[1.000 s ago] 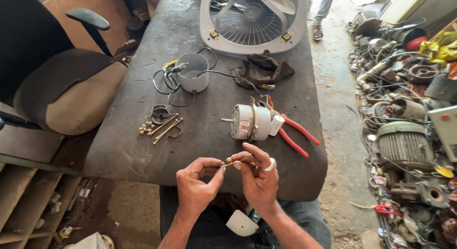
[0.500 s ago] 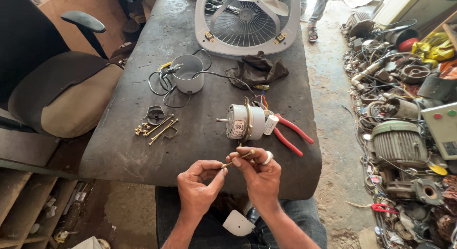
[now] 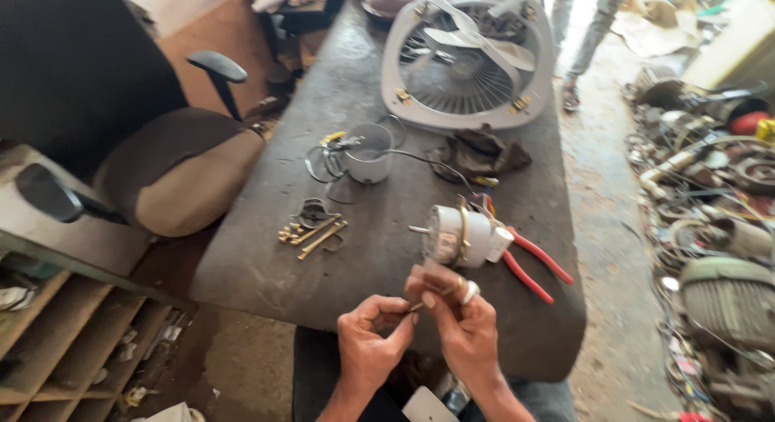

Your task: The person disassembles a small electrical motor on a workbench, using pliers to remove a retaining clip and separate the housing. They manipulate internal wires and components, then reassemble the motor by aligning the housing halves and securing them.

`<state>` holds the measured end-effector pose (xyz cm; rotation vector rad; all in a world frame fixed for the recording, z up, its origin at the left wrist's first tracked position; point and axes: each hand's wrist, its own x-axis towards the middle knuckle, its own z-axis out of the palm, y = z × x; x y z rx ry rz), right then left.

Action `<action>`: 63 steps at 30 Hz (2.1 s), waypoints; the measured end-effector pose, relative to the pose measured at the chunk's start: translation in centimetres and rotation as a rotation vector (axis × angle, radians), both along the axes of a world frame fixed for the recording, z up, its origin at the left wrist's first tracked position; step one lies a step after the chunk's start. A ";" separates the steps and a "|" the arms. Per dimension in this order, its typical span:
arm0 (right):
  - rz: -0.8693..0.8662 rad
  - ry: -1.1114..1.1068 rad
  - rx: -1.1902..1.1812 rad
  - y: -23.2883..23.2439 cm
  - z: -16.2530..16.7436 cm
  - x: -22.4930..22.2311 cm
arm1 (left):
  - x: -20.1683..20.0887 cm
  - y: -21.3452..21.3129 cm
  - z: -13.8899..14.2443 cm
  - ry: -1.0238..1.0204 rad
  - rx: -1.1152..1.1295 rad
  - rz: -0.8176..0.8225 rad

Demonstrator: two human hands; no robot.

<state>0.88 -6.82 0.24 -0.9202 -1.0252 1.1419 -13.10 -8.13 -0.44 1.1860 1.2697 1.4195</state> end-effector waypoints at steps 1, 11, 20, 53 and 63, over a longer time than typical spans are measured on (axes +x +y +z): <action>0.032 -0.001 -0.008 0.0 -0.1 -0.2 | -0.4 -0.1 0.1 0.005 -0.006 -0.001; -0.103 -0.594 -0.024 2.7 -1.6 0.3 | -10.3 4.2 1.6 0.370 0.130 0.406; -0.147 -0.582 -0.037 2.8 -2.9 0.8 | -15.2 8.6 -0.3 0.536 0.223 0.495; -0.535 -0.513 0.029 0.9 -5.4 10.5 | 8.4 8.6 5.5 0.916 0.600 0.071; -0.501 -0.540 0.022 1.0 -5.6 13.3 | 7.3 10.7 4.6 0.657 0.085 0.044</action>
